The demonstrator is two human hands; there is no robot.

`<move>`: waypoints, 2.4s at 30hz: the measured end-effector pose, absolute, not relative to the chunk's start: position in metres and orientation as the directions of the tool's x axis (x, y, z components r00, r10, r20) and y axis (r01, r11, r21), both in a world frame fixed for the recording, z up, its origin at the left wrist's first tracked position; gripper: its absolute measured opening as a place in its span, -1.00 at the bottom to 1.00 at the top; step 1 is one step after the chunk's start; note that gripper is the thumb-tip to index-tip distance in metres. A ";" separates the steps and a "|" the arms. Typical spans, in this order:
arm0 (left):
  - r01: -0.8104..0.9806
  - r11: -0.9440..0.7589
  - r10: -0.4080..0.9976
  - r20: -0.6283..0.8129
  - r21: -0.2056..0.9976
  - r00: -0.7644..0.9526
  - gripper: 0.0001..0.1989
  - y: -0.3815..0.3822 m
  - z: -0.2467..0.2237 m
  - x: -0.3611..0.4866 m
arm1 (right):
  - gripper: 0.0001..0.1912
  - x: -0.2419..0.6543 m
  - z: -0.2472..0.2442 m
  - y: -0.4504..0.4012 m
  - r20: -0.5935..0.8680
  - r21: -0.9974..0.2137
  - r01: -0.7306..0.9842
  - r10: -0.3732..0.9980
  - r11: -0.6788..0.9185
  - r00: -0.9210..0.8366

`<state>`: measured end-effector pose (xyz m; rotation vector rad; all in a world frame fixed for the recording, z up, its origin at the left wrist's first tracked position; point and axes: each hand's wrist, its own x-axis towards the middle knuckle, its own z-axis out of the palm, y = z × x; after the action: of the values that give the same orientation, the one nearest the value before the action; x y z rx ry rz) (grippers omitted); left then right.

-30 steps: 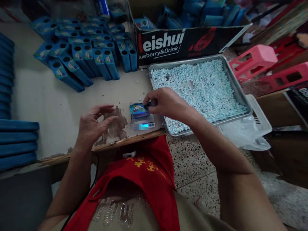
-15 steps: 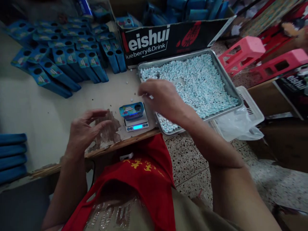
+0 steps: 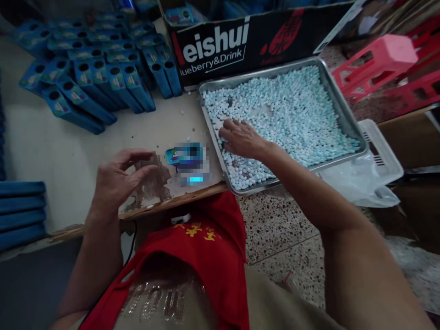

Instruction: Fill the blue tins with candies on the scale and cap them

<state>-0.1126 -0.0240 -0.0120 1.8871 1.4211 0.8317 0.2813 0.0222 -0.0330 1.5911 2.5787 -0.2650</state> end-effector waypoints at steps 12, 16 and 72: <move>0.556 -0.258 0.957 0.131 0.790 0.258 -0.73 -0.022 -0.004 -0.108 | -0.66 0.332 -0.016 -0.016 -0.435 -0.836 0.317 0.893 -0.447 0.114; 0.550 -0.212 0.970 0.108 0.808 0.216 -0.74 -0.028 -0.004 -0.113 | -0.72 0.318 -0.001 -0.018 -0.462 -0.793 0.418 0.885 -0.444 0.064; 0.539 -0.571 0.798 0.266 0.619 0.540 -0.94 0.002 0.023 -0.013 | -0.68 0.310 -0.023 -0.052 -0.345 -0.868 0.308 0.920 -0.389 0.187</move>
<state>-0.0129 0.0019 0.0227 2.3101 1.0840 0.7388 0.3104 -0.0515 -0.0229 2.8149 1.7888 -1.8616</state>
